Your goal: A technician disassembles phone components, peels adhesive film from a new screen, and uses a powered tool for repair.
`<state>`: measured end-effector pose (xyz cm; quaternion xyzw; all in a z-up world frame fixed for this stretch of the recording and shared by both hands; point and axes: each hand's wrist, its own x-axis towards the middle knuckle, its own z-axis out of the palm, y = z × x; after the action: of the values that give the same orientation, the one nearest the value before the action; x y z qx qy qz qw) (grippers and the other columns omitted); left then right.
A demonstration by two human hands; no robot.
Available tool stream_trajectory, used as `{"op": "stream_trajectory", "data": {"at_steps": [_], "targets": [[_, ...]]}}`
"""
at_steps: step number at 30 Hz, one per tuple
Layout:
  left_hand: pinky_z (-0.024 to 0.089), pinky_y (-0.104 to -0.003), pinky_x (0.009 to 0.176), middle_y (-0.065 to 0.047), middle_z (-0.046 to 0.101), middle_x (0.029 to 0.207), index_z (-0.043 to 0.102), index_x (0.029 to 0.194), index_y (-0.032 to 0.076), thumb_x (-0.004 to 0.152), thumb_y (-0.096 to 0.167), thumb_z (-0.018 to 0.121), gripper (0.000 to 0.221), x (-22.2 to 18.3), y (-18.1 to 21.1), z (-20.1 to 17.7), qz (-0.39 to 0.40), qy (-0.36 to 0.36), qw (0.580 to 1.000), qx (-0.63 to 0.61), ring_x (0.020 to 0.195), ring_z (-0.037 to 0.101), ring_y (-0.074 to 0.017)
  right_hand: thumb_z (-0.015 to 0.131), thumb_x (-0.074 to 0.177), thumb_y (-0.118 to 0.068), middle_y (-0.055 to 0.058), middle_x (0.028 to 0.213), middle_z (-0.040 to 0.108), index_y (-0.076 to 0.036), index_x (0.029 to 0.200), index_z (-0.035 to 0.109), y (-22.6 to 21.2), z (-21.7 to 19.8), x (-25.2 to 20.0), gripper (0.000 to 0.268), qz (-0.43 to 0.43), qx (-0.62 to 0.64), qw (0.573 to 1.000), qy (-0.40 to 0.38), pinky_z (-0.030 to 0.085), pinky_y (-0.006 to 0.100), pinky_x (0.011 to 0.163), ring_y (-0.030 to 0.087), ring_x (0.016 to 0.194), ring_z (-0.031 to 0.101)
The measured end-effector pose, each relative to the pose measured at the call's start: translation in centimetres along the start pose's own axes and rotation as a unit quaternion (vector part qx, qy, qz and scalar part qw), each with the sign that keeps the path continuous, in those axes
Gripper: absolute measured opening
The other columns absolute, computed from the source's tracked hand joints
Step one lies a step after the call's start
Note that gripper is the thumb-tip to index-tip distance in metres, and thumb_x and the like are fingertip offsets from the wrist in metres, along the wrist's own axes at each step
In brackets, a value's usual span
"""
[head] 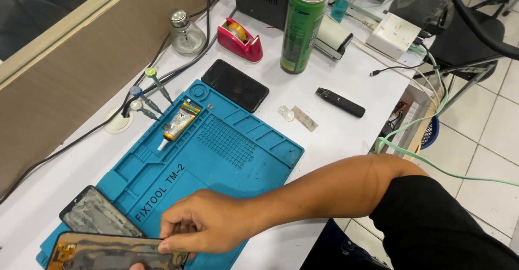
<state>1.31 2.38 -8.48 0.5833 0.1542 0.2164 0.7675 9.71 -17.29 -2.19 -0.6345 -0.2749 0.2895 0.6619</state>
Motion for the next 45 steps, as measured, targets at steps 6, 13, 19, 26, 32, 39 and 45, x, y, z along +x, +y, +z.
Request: {"op": "stream_trajectory", "data": {"at_steps": [6, 13, 19, 26, 32, 39, 45], "targets": [[0.059, -0.037, 0.095, -0.020, 0.069, 0.112, 0.063, 0.120, -0.009, 0.089, 0.010, 0.067, 0.036, -2.9, 1.4, 2.3, 0.047, 0.120, 0.988, 0.084, 0.099, 0.068, -0.0245, 0.067, 0.098, -0.017, 0.014, 0.083, 0.071, 0.000, 0.107, 0.066, -0.1, -0.2, 0.3, 0.019, 0.069, 0.117, 0.988, -0.067, 0.067, 0.032, 0.065, 0.018, 0.075, 0.071], [0.063, -0.033, 0.072, -0.012, 0.077, 0.093, 0.069, 0.104, 0.000, 0.095, 0.018, 0.071, 0.020, -3.4, 4.4, 4.3, 0.060, -0.030, 0.996, 0.055, 0.088, 0.069, -0.0138, 0.068, 0.094, -0.009, 0.006, 0.062, 0.064, -0.002, 0.084, 0.071, -1.2, -0.2, 0.3, 0.013, -0.023, -0.033, 0.999, 0.000, 0.057, 0.026, 0.054, 0.013, 0.056, 0.064], [0.062, -0.035, 0.066, -0.018, 0.074, 0.081, 0.070, 0.105, -0.003, 0.097, 0.012, 0.070, 0.017, -2.7, 5.6, 4.3, 0.097, -0.032, 0.994, 0.030, 0.081, 0.072, -0.0165, 0.074, 0.084, 0.002, 0.010, 0.060, 0.069, 0.001, 0.092, 0.076, -0.5, 0.3, 0.3, 0.009, -0.029, -0.089, 0.996, 0.012, 0.058, 0.031, 0.053, 0.015, 0.058, 0.063], [0.066, -0.041, 0.081, -0.023, 0.077, 0.104, 0.058, 0.116, -0.002, 0.101, 0.011, 0.059, 0.020, -2.1, 6.9, 4.8, 0.012, 0.017, 0.996, -0.083, 0.096, 0.076, -0.0254, 0.066, 0.090, 0.006, 0.016, 0.086, 0.077, 0.005, 0.118, 0.070, -1.7, -0.7, 1.0, 0.028, -0.157, -0.146, 0.977, 0.002, 0.065, 0.042, 0.071, 0.028, 0.078, 0.078], [0.068, -0.054, 0.080, -0.025, 0.069, 0.116, 0.054, 0.129, 0.000, 0.096, 0.011, 0.058, 0.035, -2.1, 6.1, 4.4, -0.084, 0.075, 0.991, -0.072, 0.098, 0.074, -0.0390, 0.059, 0.104, -0.007, 0.011, 0.097, 0.072, 0.001, 0.118, 0.064, -3.3, -2.9, 1.0, 0.017, -0.288, -0.301, 0.908, 0.036, 0.061, 0.030, 0.080, 0.022, 0.086, 0.072], [0.060, -0.045, 0.100, -0.016, 0.066, 0.129, 0.052, 0.140, -0.001, 0.088, 0.003, 0.063, 0.054, -1.7, 4.9, 4.4, -0.065, 0.102, 0.993, 0.014, 0.117, 0.066, -0.0282, 0.062, 0.102, 0.000, 0.013, 0.094, 0.073, 0.002, 0.111, 0.067, -5.5, -4.7, 0.5, 0.010, -0.352, -0.333, 0.865, 0.131, 0.059, 0.032, 0.074, 0.025, 0.082, 0.071], [0.064, -0.048, 0.095, -0.015, 0.068, 0.117, 0.059, 0.133, 0.001, 0.083, 0.009, 0.072, 0.052, -1.8, 3.0, 4.0, 0.004, 0.088, 0.995, 0.045, 0.105, 0.068, -0.0289, 0.059, 0.105, -0.023, 0.004, 0.101, 0.073, -0.009, 0.118, 0.066, -3.1, -3.1, 0.4, 0.021, -0.275, -0.326, 0.901, 0.076, 0.060, 0.030, 0.074, 0.016, 0.078, 0.073]]}}
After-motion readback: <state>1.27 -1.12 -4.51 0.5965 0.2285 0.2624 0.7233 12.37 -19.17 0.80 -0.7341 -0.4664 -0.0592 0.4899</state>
